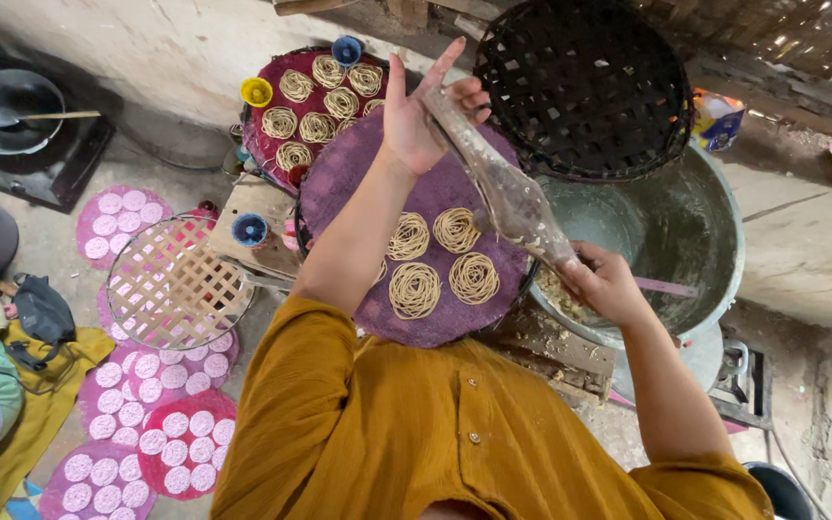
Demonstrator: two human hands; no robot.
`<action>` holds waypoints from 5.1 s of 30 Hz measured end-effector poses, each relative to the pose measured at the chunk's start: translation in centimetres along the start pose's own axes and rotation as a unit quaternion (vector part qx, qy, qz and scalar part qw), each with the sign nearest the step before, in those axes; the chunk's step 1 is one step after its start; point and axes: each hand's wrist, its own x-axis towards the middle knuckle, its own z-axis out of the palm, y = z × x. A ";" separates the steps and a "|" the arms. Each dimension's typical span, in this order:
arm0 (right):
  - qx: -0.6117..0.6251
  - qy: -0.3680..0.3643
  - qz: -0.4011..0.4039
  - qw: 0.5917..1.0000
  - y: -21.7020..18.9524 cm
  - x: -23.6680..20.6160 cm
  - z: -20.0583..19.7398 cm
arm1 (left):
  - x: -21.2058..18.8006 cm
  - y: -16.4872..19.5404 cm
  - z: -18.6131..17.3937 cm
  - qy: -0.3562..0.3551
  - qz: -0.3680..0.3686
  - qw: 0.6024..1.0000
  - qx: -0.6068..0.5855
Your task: The person fills a hand-held dough extruder press with dough from a large basin, then squeezes the press handles to extrude noodle strands onto a round tray, forming coiled noodle nests one at a time. They repeat the filling and pressing cycle, adding nests to the tray alongside already finished ones.
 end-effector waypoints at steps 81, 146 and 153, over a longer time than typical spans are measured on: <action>-0.556 -0.204 0.153 0.791 12.8 -2.5 -13.1 | -1.3 -18.0 8.0 -0.280 0.084 0.898 0.330; -0.746 0.133 -0.483 0.439 -18.0 -10.7 -11.6 | -2.8 -16.4 7.8 -0.013 -0.002 0.572 0.820; -0.667 0.208 -0.215 0.683 -18.8 -12.8 -19.7 | -1.6 -16.1 6.3 0.048 0.010 0.579 0.814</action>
